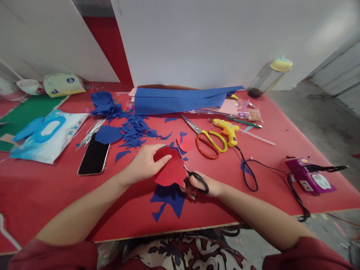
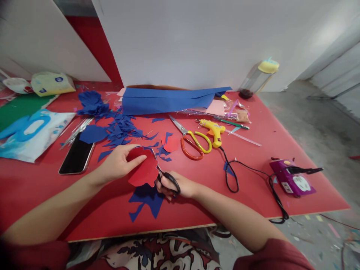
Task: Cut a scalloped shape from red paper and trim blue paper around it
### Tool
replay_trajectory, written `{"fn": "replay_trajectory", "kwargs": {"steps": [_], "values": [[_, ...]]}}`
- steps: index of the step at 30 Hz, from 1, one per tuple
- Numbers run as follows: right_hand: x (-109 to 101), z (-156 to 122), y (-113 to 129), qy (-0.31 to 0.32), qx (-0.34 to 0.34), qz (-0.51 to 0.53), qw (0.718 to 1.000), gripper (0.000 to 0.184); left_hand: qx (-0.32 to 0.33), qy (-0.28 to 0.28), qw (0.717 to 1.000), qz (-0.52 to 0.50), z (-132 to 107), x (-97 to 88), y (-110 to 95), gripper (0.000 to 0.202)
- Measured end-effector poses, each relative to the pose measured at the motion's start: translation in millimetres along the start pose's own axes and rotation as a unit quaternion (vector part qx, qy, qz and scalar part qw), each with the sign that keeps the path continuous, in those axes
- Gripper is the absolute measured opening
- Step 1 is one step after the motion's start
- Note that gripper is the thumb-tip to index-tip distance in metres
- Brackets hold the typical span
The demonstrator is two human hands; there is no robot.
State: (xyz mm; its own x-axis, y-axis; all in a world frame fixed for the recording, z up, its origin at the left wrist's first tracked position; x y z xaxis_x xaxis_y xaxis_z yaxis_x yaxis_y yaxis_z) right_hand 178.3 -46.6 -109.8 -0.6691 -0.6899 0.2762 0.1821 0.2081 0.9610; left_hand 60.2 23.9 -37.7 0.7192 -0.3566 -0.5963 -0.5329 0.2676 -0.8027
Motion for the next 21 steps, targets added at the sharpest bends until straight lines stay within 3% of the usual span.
{"fn": "replay_trajectory", "kwargs": {"steps": [6, 12, 21], "values": [[1.9, -0.9, 0.9, -0.011, 0.000, 0.015, 1.000, 0.063, -0.047, -0.018, 0.998, -0.023, -2.5, 8.0, 5.9, 0.033], [4.7, -0.3, 3.5, -0.014, -0.006, 0.030, 0.999, 0.061, -0.060, -0.012, 0.989, -0.137, -6.0, 19.6, 10.1, 0.023], [1.9, -1.7, -6.5, -0.053, 0.002, 0.024, 0.998, 0.060, -0.105, -0.041, 0.971, -0.212, -11.4, 29.0, 16.3, 0.021]]}}
Point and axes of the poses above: each hand's wrist, its own z-axis towards the middle knuckle, its own x-axis out of the palm, y = z × x, the point moved 6 cm from there along z, towards the middle knuckle, and after that the axes turned 7 degrees about -x, right-handed, at the moved point
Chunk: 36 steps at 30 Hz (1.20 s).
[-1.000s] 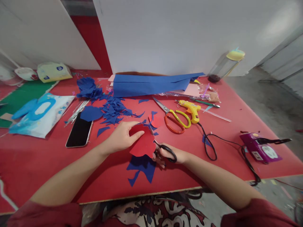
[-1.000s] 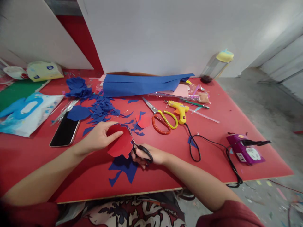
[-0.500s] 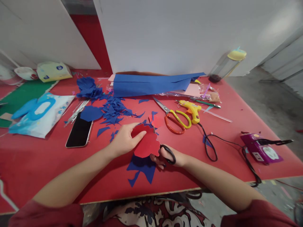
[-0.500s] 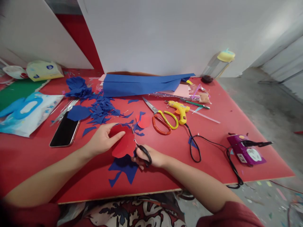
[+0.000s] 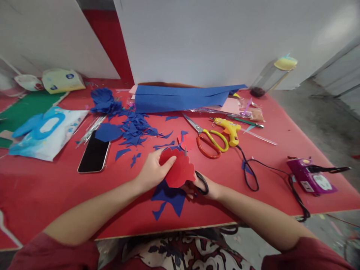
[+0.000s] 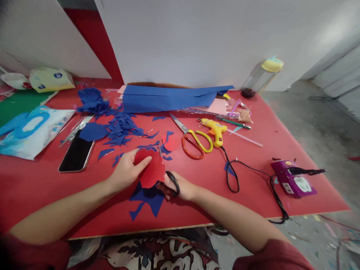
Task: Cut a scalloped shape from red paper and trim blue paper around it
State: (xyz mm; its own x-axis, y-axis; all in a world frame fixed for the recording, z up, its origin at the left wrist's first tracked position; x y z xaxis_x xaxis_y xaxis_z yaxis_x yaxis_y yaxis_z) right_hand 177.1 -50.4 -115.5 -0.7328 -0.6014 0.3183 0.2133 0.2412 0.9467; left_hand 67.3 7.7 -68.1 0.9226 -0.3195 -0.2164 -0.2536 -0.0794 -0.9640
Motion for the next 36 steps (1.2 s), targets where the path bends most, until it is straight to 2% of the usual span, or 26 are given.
{"fn": "replay_trajectory", "kwargs": {"steps": [6, 18, 26, 36], "values": [[-0.1, 0.3, -1.0, -0.020, -0.005, 0.012, 1.000, 0.059, -0.010, -0.012, 0.999, -0.046, -1.8, 5.2, 7.2, 0.022], [-3.3, 1.8, -0.5, -0.053, 0.001, 0.017, 0.998, 0.060, -0.008, -0.028, 0.999, -0.040, 1.1, 5.7, 13.1, 0.025], [-4.6, 1.2, -7.1, -0.084, 0.014, 0.040, 0.996, 0.059, -0.019, -0.030, 0.996, -0.081, 0.7, 9.3, 14.2, 0.024], [-6.5, 0.7, -10.5, -0.098, 0.020, 0.068, 0.993, 0.057, -0.003, -0.017, 0.999, -0.036, 5.4, 4.7, 10.1, 0.024]]}}
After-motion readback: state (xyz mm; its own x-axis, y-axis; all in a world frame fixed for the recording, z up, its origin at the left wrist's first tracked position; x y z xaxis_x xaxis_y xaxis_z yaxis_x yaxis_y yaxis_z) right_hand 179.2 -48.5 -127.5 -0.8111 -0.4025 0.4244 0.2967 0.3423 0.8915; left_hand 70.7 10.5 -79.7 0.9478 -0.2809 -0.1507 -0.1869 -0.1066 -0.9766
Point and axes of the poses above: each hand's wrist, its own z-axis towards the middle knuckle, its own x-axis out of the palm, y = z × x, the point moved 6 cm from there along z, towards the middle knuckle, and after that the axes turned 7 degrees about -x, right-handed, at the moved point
